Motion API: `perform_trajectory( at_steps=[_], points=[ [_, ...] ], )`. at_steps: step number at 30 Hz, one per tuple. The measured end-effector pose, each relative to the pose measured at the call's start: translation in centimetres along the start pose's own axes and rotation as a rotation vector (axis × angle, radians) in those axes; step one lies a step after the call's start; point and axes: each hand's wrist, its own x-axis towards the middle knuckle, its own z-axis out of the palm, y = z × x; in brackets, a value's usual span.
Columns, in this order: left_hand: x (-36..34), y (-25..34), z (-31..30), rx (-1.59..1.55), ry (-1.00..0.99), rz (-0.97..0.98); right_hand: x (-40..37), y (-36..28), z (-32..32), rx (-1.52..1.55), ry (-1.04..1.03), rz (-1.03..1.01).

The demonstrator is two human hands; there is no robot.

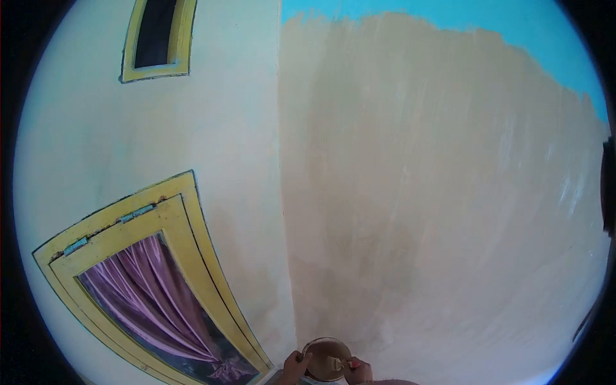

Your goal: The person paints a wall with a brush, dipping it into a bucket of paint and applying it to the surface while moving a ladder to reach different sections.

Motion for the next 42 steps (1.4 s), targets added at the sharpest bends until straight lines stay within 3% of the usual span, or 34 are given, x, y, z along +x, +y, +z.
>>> perform_trajectory(
  at_steps=[1, 2, 3, 4, 9, 11, 13, 16, 21, 25, 33, 36, 40, 42],
  points=[
    [0.1, 0.0, -0.1, 0.029, -0.029, -0.021, 3.3, 8.1, 4.8, -0.002, 0.003, 0.004],
    [0.3, 0.2, 0.0, 0.028, -0.028, -0.014, 4.9, 16.2, 8.6, -0.398, 0.189, -0.293],
    [0.2, 0.7, -0.2, 0.020, -0.024, -0.018, 6.5, 14.4, 11.0, -0.792, 0.374, -0.586],
    [-0.1, 1.1, -0.5, 0.014, -0.023, -0.029, 4.8, 12.6, 8.8, -0.791, 0.371, -0.582],
    [0.3, 1.7, -0.9, 0.083, -0.089, -0.073, 0.3, 4.4, 1.5, 0.441, 0.074, 0.102],
    [0.3, 2.6, -2.0, 0.173, -0.119, -0.082, -0.1, 1.6, 1.4, 0.440, 0.139, 0.081],
    [0.7, 4.4, -3.1, 0.071, -0.186, -0.303, -0.6, 0.3, 0.8, 0.425, 0.206, 0.071],
    [1.3, 3.4, -3.4, 0.103, -0.172, -0.277, -0.3, -0.1, 0.7, 0.261, 0.223, 0.150],
    [1.5, 3.2, -4.5, 0.067, -0.127, -0.312, -0.3, -1.1, 0.4, 0.476, 0.107, 0.363],
    [1.8, 4.4, -5.4, 0.006, -0.103, -0.395, -0.1, -0.9, 0.7, 0.517, 0.056, 0.350],
    [3.3, 2.6, -5.7, 0.011, -0.075, -0.379, 1.0, -1.4, 0.5, 0.800, 0.025, 0.448],
    [4.4, 2.3, -5.9, 0.018, -0.082, -0.331, 1.6, -1.0, 0.8, 0.623, -0.014, 0.371],
    [5.3, 5.5, -6.6, -0.048, -0.075, -0.382, 2.4, -1.2, 1.1, 0.756, -0.039, 0.401],
    [5.4, 3.9, -6.3, -0.002, -0.075, -0.322, 2.4, -1.0, 1.4, 0.723, -0.025, 0.405]
  ],
)
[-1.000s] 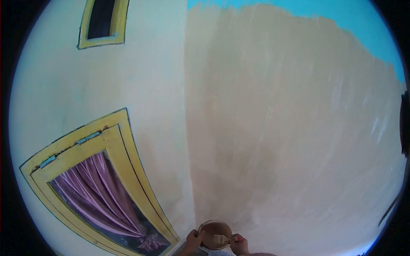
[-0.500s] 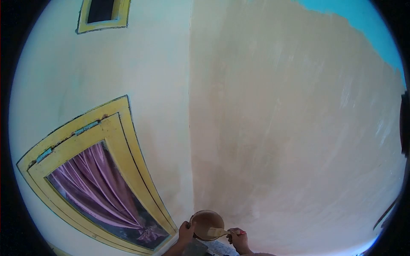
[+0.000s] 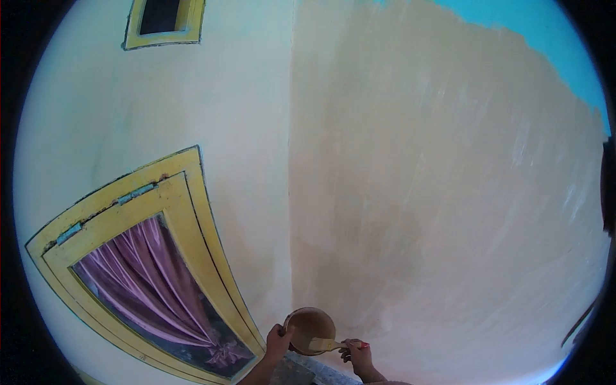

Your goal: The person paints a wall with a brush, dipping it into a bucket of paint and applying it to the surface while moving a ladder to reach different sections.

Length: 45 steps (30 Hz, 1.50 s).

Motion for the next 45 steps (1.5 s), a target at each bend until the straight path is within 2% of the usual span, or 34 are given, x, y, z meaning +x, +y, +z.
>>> perform_trajectory(
  at_steps=[2, 8, 11, 13, 17, 18, 19, 20, 22, 25, 28, 32, 34, 37, 38, 42, 45],
  points=[
    [0.7, -1.3, 0.1, 0.047, 0.007, 0.060, 0.2, 0.1, 0.0, 0.010, 0.016, 0.023],
    [0.5, -1.3, 0.0, 0.030, -0.047, -0.001, -0.3, -1.0, -0.1, 0.175, 0.010, 0.111],
    [1.4, -2.4, 0.3, -0.138, -0.083, -0.076, 1.0, -1.9, -0.3, 0.299, -0.027, 0.137],
    [1.6, -1.0, 0.4, -0.394, -0.109, -0.277, 1.5, -3.2, 0.2, 0.343, -0.039, 0.150],
    [3.7, -0.6, 0.6, -0.349, -0.128, -0.230, 2.7, -6.8, 2.0, 0.365, -0.083, 0.062],
    [5.0, -1.0, 0.8, -0.273, -0.120, -0.150, 3.4, -7.5, 2.4, 0.369, -0.105, 0.026],
    [5.3, -0.1, 0.8, -0.199, -0.114, -0.072, 3.7, -8.6, 2.8, 0.370, -0.125, -0.010],
    [5.3, 0.7, 0.6, -0.207, -0.116, -0.078, 3.7, -10.0, 3.3, 0.362, -0.120, -0.008],
    [5.1, 5.9, -0.6, -0.206, -0.137, -0.114, 3.5, -13.6, 4.6, 0.335, -0.126, -0.102],
    [7.0, 7.7, -1.1, -0.182, -0.090, -0.015, 3.4, -17.8, 5.8, 0.359, -0.182, -0.183],
    [8.2, 10.2, -1.8, -0.259, -0.128, -0.011, 2.9, -20.0, 7.1, 0.301, -0.219, -0.264],
    [8.5, 14.0, -3.1, -0.288, -0.130, -0.037, 3.6, -18.9, 7.9, 0.293, -0.196, -0.328],
    [8.0, 15.0, -3.7, -0.303, -0.116, 0.071, 3.6, -17.1, 8.0, 0.124, -0.091, -0.362],
    [7.4, 15.8, -4.5, -0.329, -0.129, 0.036, 4.3, -14.6, 7.1, 0.173, -0.081, -0.292],
    [7.6, 15.8, -4.4, -0.331, -0.130, 0.038, 4.6, -13.9, 6.9, 0.107, -0.082, -0.331],
    [7.8, 13.5, -4.3, -0.271, -0.150, 0.023, 4.5, -12.8, 6.9, 0.178, -0.103, -0.296],
    [8.1, 12.2, -3.8, -0.292, -0.150, -0.023, 4.8, -12.3, 6.8, 0.069, -0.056, -0.305]
  ],
)
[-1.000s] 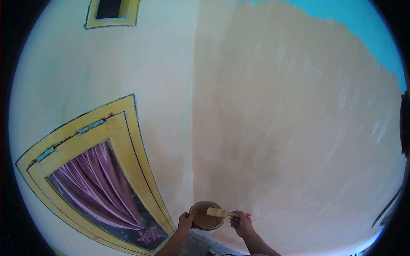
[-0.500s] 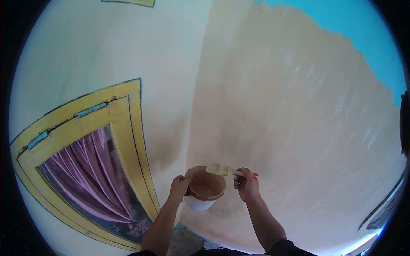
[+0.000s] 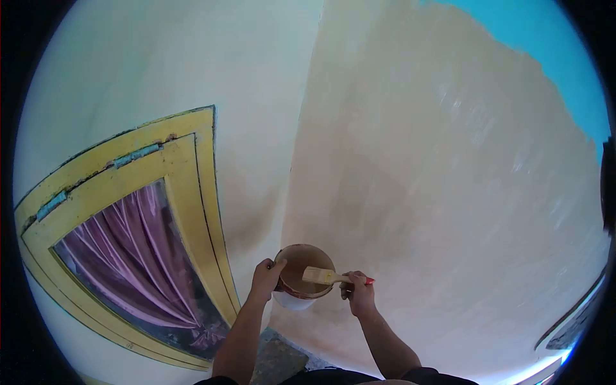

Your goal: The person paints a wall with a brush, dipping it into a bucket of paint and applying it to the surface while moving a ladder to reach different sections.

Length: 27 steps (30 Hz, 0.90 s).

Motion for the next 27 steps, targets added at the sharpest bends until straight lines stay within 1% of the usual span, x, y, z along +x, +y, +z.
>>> perform_trajectory(
  at_steps=[2, 3, 4, 5, 7, 9, 11, 13, 14, 15, 16, 17, 18, 19, 20, 21, 22, 23, 25, 27],
  points=[
    [-0.1, -0.6, -0.1, -0.020, -0.008, -0.018, 0.2, -0.7, 0.0, 0.126, 0.000, 0.032],
    [-0.2, -0.9, -0.3, -0.021, -0.010, -0.070, 0.5, -1.4, -0.1, 0.124, 0.000, 0.028],
    [-0.3, -1.2, -0.3, -0.023, -0.014, -0.119, 1.1, -2.6, 0.0, 0.201, 0.003, 0.053],
    [-0.3, -1.9, -0.2, -0.021, -0.015, -0.114, 1.6, -3.8, 0.3, 0.284, 0.006, 0.082],
    [0.3, -4.1, -0.5, -0.093, -0.034, -0.165, 2.5, -6.5, 1.4, 0.345, 0.023, 0.041],
    [0.3, -5.5, -0.5, -0.096, -0.046, -0.201, 4.2, -9.5, 2.0, 0.396, 0.043, -0.047],
    [0.9, -7.6, -0.7, -0.104, -0.070, -0.243, 4.3, -13.9, 3.9, 0.460, -0.025, -0.137],
    [0.5, -9.0, -0.8, -0.096, -0.074, -0.249, 5.2, -18.4, 5.6, 0.515, 0.005, -0.184],
    [0.4, -9.6, -0.9, -0.089, -0.078, -0.254, 5.7, -20.4, 6.4, 0.537, -0.028, -0.247],
    [0.0, -10.2, -0.9, -0.123, -0.066, -0.243, 6.3, -22.3, 7.1, 0.556, -0.062, -0.309],
    [0.0, -12.3, -1.0, -0.126, -0.070, -0.239, 7.0, -24.5, 7.6, 0.583, -0.104, -0.325],
    [0.5, -15.1, -1.2, -0.068, -0.039, -0.191, 7.8, -26.7, 8.3, 0.608, -0.148, -0.339],
    [0.9, -16.6, -1.3, -0.008, -0.009, -0.143, 7.8, -29.0, 9.6, 0.614, -0.149, -0.420],
    [-2.5, -12.5, -1.2, -0.017, 0.034, -0.192, 7.8, -31.4, 11.0, 0.620, -0.152, -0.502],
    [-2.2, -14.3, -1.5, -0.018, 0.036, -0.184, 8.4, -33.8, 11.7, 0.593, -0.180, -0.588],
    [-1.9, -17.8, -1.6, 0.152, 0.083, -0.123, 9.1, -36.4, 12.3, 0.562, -0.211, -0.674],
    [-1.6, -20.0, -1.9, 0.322, 0.133, -0.061, 9.4, -38.9, 13.0, 0.458, -0.197, -0.795],
    [-2.0, -20.3, -1.9, 0.314, 0.140, -0.052, 9.7, -41.3, 13.9, 0.351, -0.183, -0.915],
    [-4.2, -19.9, -1.5, 0.538, 0.234, 0.029, 10.3, -45.8, 16.1, 0.189, -0.079, -1.124],
    [-4.7, -20.7, -1.3, 0.551, 0.243, 0.039, 10.4, -48.7, 18.1, -0.192, 0.025, -1.314]
  ],
)
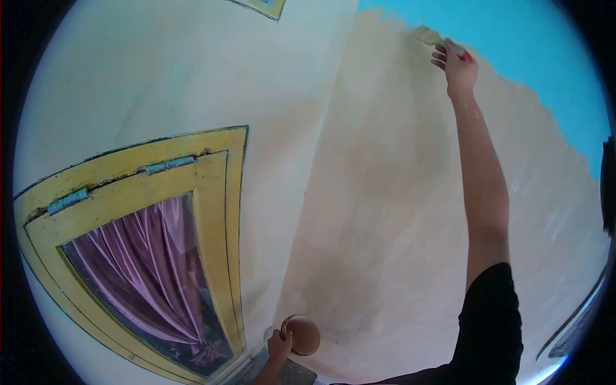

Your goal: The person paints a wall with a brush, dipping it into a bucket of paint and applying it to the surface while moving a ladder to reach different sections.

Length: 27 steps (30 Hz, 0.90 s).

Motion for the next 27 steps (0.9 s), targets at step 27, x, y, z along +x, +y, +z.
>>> perform_trajectory(
  at_steps=[27],
  points=[
    [-1.2, -1.6, 2.1, 0.066, -0.047, 0.064, -5.3, 7.9, 7.7, -1.160, -0.986, -0.448]
  ],
)
